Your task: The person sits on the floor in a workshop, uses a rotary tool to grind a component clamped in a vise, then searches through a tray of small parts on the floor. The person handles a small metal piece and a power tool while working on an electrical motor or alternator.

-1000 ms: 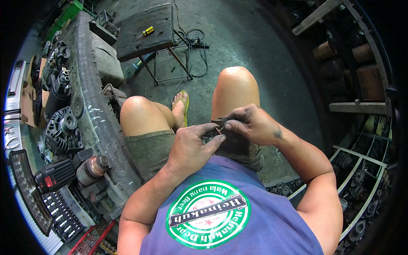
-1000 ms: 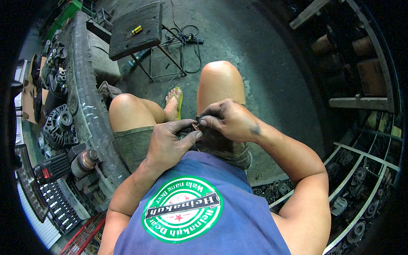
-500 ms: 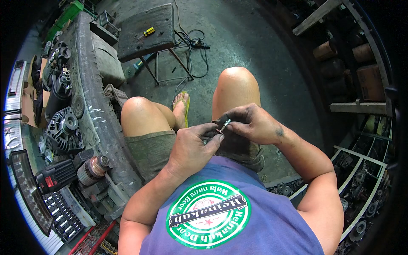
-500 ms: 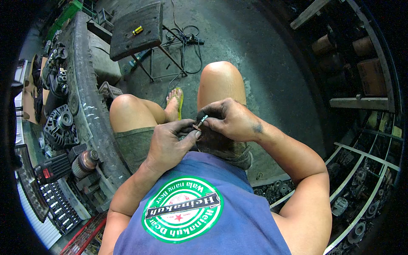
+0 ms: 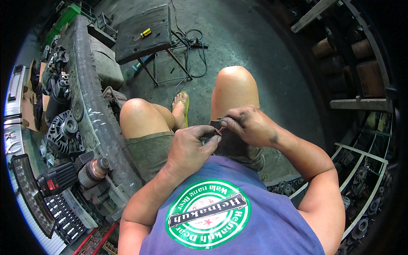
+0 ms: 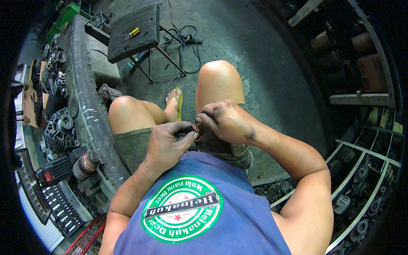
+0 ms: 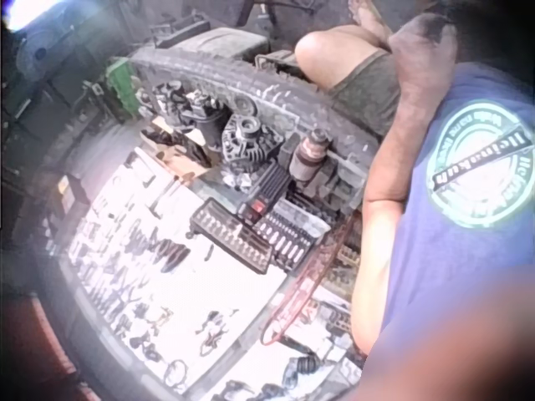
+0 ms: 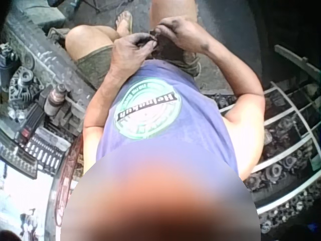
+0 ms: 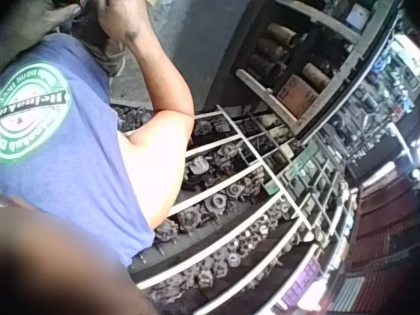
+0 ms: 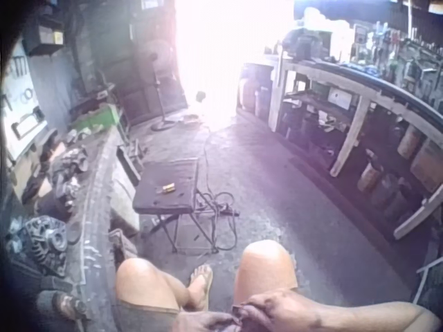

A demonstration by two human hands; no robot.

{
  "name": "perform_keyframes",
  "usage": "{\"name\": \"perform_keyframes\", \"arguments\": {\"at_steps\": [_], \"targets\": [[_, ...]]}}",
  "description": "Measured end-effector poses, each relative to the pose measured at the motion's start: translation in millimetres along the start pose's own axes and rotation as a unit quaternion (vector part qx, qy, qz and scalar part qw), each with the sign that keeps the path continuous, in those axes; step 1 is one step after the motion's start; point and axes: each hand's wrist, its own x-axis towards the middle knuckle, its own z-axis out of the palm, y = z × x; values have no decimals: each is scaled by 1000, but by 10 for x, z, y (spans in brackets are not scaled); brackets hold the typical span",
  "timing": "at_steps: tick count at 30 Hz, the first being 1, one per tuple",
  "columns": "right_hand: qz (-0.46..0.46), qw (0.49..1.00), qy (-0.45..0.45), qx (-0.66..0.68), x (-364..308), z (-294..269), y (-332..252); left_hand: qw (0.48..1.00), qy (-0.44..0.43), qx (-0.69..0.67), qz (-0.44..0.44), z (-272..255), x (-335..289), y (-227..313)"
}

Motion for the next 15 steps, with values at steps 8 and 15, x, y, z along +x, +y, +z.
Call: {"name": "perform_keyframes", "arguments": {"at_steps": [8, 15], "targets": [[-20, 986, 38, 159, 41, 106, 118, 1000, 0, 13, 21, -8, -7, 1], [-7, 984, -36, 172, -7, 15, 163, 1000, 3, -2, 10, 1, 1, -16]]}}
